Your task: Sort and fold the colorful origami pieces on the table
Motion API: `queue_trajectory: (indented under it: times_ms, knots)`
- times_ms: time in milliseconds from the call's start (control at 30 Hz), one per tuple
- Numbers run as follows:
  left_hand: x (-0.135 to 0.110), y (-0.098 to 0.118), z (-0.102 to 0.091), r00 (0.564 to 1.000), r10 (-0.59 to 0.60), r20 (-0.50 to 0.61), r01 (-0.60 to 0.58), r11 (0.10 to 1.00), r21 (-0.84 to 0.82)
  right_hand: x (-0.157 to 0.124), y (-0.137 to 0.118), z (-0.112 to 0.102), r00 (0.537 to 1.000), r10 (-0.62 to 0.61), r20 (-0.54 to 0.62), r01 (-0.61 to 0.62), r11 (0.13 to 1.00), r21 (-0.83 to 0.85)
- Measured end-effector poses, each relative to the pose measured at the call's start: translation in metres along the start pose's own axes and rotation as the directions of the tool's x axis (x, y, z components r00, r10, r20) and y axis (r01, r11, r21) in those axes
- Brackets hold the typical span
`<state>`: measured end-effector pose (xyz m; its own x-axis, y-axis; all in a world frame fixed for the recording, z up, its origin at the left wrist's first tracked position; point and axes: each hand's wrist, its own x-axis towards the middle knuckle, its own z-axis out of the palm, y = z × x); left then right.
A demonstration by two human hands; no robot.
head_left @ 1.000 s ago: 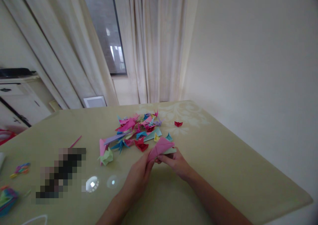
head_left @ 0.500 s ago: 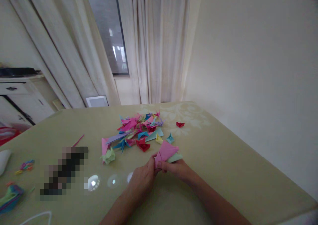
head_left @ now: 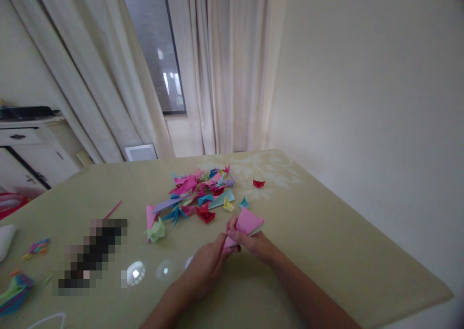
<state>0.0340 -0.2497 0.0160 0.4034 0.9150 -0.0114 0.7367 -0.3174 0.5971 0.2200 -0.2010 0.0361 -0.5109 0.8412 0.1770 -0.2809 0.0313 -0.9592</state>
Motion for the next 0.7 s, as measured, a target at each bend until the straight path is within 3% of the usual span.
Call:
queue_trajectory:
  times_ms: [133,200,267,333,400,600,700]
  knots:
    - [0.018,0.000,-0.015,0.988,0.043,-0.150,-0.050,0.998,-0.045,0.010,0.003,-0.019,0.965,-0.083,-0.250,0.112,0.988,0.105]
    - [0.038,-0.002,-0.030,0.960,0.029,-0.280,0.002,0.994,0.111,0.016,0.001,-0.032,0.909,-0.097,-0.404,0.176,0.971,0.161]
    - [0.062,-0.007,-0.046,0.929,0.023,-0.369,0.116,0.929,0.351,0.020,-0.001,-0.043,0.863,-0.101,-0.495,0.215,0.960,0.179]
    - [0.084,-0.013,-0.056,0.910,0.007,-0.415,0.224,0.833,0.506,0.023,-0.002,-0.049,0.844,-0.111,-0.525,0.231,0.958,0.168]
    - [0.099,-0.021,-0.058,0.903,-0.025,-0.429,0.281,0.790,0.545,0.023,-0.001,-0.052,0.836,-0.115,-0.537,0.230,0.961,0.151]
    - [0.113,-0.038,-0.062,0.916,-0.041,-0.399,0.279,0.779,0.562,0.022,0.006,-0.047,0.826,-0.125,-0.549,0.240,0.960,0.143]
    - [0.114,-0.039,-0.081,0.852,-0.150,-0.502,0.356,0.868,0.346,0.022,0.006,-0.044,0.805,-0.133,-0.579,0.255,0.958,0.133]
